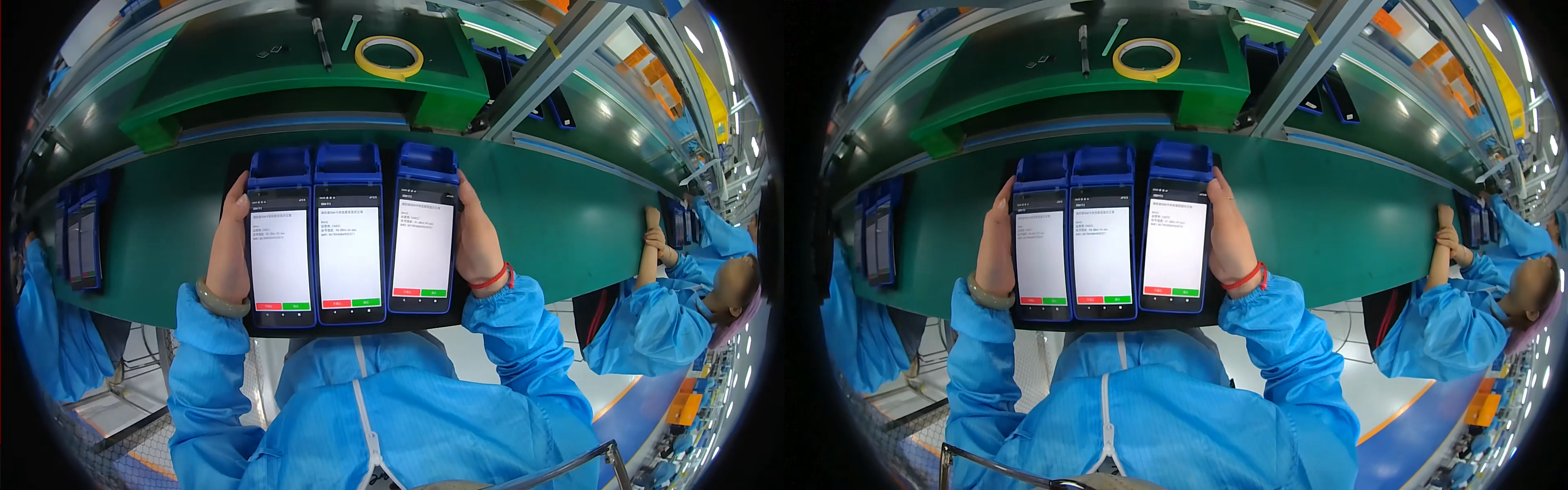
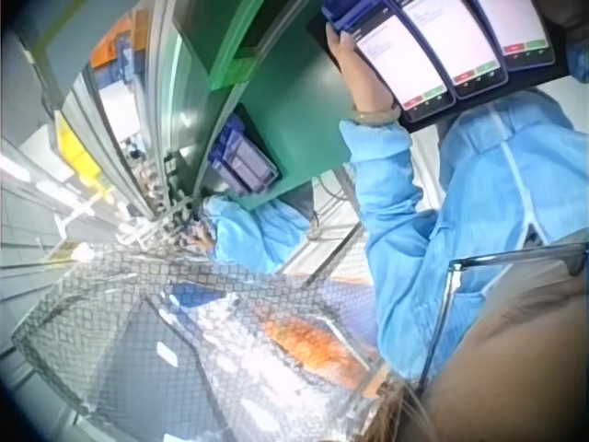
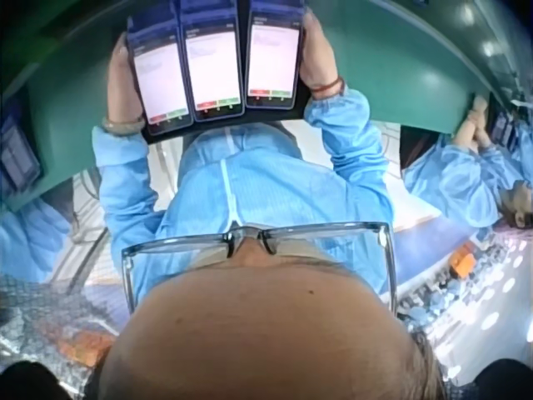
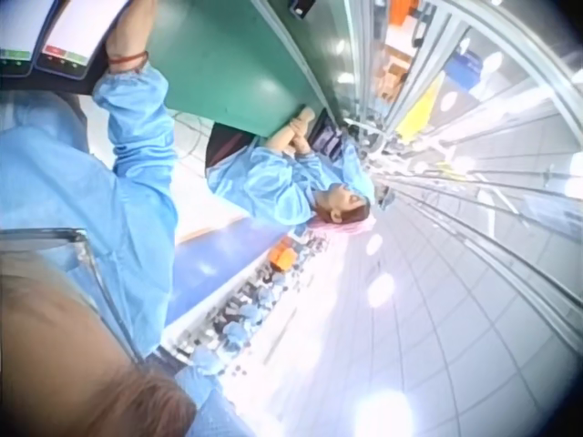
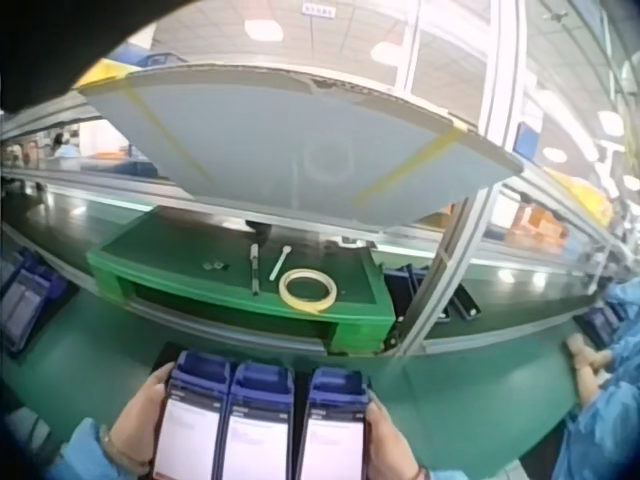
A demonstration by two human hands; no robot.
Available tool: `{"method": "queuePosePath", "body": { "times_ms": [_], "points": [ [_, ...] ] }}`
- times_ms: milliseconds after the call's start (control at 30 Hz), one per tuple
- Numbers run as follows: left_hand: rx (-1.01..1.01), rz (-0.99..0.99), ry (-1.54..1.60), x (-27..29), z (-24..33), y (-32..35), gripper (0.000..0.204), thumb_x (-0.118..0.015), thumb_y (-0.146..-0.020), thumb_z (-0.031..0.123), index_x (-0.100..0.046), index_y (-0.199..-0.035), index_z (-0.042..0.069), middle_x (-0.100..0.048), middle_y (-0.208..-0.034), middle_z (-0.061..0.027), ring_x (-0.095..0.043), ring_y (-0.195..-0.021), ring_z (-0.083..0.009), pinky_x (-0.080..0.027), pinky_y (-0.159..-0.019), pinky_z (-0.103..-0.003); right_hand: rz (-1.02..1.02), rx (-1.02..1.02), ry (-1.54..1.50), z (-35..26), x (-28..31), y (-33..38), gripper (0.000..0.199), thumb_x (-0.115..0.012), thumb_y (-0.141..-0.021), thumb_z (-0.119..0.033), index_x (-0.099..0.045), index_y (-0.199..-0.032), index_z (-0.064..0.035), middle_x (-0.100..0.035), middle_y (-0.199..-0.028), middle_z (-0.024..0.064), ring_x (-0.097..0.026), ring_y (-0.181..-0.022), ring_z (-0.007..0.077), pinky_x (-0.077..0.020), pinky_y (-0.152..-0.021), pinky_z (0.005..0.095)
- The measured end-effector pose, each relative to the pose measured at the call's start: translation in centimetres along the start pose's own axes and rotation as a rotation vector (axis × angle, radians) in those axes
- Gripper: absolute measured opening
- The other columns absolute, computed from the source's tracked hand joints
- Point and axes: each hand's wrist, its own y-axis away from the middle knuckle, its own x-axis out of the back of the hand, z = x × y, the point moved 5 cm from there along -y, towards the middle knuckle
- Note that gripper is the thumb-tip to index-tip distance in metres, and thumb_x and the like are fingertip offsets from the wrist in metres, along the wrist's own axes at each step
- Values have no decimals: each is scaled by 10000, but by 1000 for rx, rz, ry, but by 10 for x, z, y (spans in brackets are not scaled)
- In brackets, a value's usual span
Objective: The person tests handheld terminal devices by tapping options on their touchscreens, then slides the tray of devices down the assembly conveyor line.
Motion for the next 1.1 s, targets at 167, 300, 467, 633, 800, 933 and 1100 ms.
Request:
{"method": "queuePosePath", "body": {
  "times_ms": [167, 300, 467, 633, 800, 933, 1100],
  "points": [
    [-47, 33, 14, -4, 3, 1, 642, -310, -929, 467, -224, -1397, 37, -422, -1327, -132, -442, -1197, -234, -355, -1001, -330, -69, -64, -53, -2, -11, -2, 500, -366, -963, -319, -284, -1376, -50, -495, -1250, 106, -513, -1106, 210, -405, -941, 316],
    [-46, 28, 108, -5, 1, 0, 654, -322, -926, 478, -232, -1391, 27, -434, -1316, -144, -447, -1192, -229, -348, -1006, -332, -67, -77, -30, -2, -14, -2, 503, -362, -964, -325, -279, -1381, -57, -500, -1249, 104, -521, -1096, 207, -409, -934, 303],
    [-60, -11, 117, -4, 0, 2, 646, -328, -933, 455, -209, -1397, 21, -406, -1336, -143, -423, -1211, -229, -314, -1027, -333, -44, -21, 65, 0, -4, 0, 522, -375, -960, -302, -262, -1379, -12, -495, -1252, 124, -503, -1111, 197, -390, -944, 280],
    [3, -64, -31, 9, -5, 18, 656, -418, -841, 202, -154, -1418, 36, -346, -1364, -175, -381, -1238, -266, -270, -1045, -348, 36, 35, 286, -8, -4, 24, 517, -441, -925, -148, -250, -1382, -4, -460, -1259, 182, -477, -1133, 220, -378, -959, 298],
    [-64, -95, -139, 12, 11, 51, 807, -472, -700, -41, -151, -1429, 92, -313, -1365, -206, -443, -1172, -281, -365, -980, -385, 50, 205, 548, -10, 19, 55, 462, -452, -894, -20, -327, -1338, -8, -472, -1223, 184, -481, -1122, 235, -381, -966, 327],
    [-176, 111, -415, 49, 15, 45, 541, -508, -793, -23, -381, -1312, 57, -459, -1263, -148, -533, -1006, -189, -464, -816, -281, 94, 279, 595, -4, 25, 62, 382, -448, -896, -17, -405, -1275, 7, -514, -1161, 155, -505, -1077, 211, -397, -946, 313],
    [-76, 252, -366, 75, 1, 31, 287, -474, -866, 54, -526, -1148, 39, -596, -1039, -77, -574, -835, -101, -457, -648, -199, 153, 315, 538, -6, 28, 59, 284, -450, -896, -10, -480, -1178, 11, -574, -1009, 99, -546, -925, 148, -438, -824, 252]
  ]
}}
